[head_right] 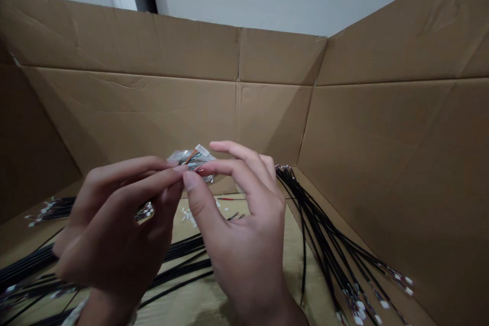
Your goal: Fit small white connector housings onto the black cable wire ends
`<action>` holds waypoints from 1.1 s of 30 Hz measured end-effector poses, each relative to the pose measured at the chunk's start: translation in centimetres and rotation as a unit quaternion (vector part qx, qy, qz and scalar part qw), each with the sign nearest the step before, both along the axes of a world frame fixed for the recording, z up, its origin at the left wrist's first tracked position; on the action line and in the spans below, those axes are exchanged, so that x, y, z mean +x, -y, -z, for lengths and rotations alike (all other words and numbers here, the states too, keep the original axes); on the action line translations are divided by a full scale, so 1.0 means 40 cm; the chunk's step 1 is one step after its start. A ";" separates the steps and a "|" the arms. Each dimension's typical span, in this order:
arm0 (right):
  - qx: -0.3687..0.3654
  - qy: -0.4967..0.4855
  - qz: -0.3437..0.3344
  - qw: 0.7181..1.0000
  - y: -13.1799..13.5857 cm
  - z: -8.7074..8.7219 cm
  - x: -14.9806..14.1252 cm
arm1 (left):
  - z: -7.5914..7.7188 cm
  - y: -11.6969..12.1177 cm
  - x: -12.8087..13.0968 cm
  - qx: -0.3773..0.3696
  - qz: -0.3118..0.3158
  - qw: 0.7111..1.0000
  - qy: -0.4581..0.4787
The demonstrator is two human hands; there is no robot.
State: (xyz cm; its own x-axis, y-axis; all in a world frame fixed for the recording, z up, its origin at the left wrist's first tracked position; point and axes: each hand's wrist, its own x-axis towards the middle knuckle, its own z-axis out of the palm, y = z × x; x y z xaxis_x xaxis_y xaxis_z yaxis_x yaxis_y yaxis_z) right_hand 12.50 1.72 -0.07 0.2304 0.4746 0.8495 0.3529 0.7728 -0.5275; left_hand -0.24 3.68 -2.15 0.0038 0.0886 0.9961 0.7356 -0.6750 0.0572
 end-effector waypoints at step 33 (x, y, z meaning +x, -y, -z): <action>-0.086 -0.087 -0.205 0.971 -0.072 0.012 0.032 | -0.031 -0.010 -0.027 -0.209 0.302 0.920 0.135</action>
State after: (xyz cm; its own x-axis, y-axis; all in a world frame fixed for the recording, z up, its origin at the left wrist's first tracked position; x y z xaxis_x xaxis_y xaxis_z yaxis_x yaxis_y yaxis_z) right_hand 13.77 4.60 -0.57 0.1254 0.6874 0.7153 -0.0715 0.7254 -0.6846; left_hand -1.30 4.09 -0.91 -0.0641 0.5266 0.8477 0.1541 -0.8340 0.5298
